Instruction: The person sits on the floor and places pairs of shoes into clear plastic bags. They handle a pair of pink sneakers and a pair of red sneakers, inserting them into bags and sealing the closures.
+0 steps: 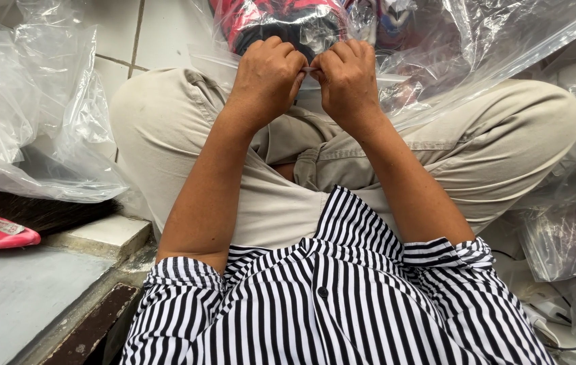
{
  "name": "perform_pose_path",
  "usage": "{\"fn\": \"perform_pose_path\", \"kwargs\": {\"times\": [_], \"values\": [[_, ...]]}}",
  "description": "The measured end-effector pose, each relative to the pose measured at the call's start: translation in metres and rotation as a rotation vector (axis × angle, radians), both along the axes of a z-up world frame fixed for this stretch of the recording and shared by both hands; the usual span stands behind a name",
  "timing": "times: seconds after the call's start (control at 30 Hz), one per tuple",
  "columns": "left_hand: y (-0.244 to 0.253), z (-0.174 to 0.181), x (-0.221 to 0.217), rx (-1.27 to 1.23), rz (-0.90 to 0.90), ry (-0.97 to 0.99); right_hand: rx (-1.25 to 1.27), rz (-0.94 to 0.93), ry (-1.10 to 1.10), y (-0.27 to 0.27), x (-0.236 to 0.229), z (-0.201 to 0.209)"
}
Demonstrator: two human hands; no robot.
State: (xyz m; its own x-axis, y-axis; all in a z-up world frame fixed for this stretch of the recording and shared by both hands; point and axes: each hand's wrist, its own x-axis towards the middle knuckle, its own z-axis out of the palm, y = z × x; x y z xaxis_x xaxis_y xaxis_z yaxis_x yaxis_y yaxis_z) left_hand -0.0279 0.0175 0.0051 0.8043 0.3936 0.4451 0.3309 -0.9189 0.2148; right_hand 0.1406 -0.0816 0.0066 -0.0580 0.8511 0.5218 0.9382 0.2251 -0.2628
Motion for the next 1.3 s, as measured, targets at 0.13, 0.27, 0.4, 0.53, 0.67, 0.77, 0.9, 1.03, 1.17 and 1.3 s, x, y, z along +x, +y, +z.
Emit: {"fn": "perform_pose_path", "kwargs": {"times": [0.13,0.27,0.4,0.53,0.67,0.77,0.9,1.03,1.17,1.3], "values": [[0.001,-0.001,0.000,0.038,0.017,-0.007,0.012,-0.015,-0.012,0.001,-0.001,-0.001],[0.008,0.011,-0.011,-0.074,0.048,0.151,-0.001,-0.019,-0.025,0.000,0.002,0.000],[0.012,0.009,-0.023,-0.033,0.082,0.059,-0.032,-0.033,-0.009,-0.001,0.003,0.001],[0.012,0.003,-0.024,-0.033,0.072,0.072,-0.194,-0.009,0.022,0.002,0.000,0.007],[0.010,0.002,-0.025,-0.037,0.056,0.072,-0.132,0.054,0.030,0.008,-0.016,0.008],[0.010,-0.003,-0.024,-0.006,0.067,0.039,-0.044,0.059,0.008,0.011,-0.020,0.006],[0.009,0.000,-0.022,0.032,0.065,0.036,-0.017,0.037,-0.009,0.012,-0.020,0.003],[0.009,-0.005,-0.020,0.085,0.066,-0.027,-0.008,0.030,0.003,0.011,-0.022,0.003],[0.010,-0.003,-0.022,0.090,0.070,-0.020,-0.003,0.018,-0.001,0.011,-0.022,0.004],[0.015,0.018,-0.036,-0.081,0.087,0.103,-0.022,0.020,0.022,0.009,-0.020,0.003]]}}
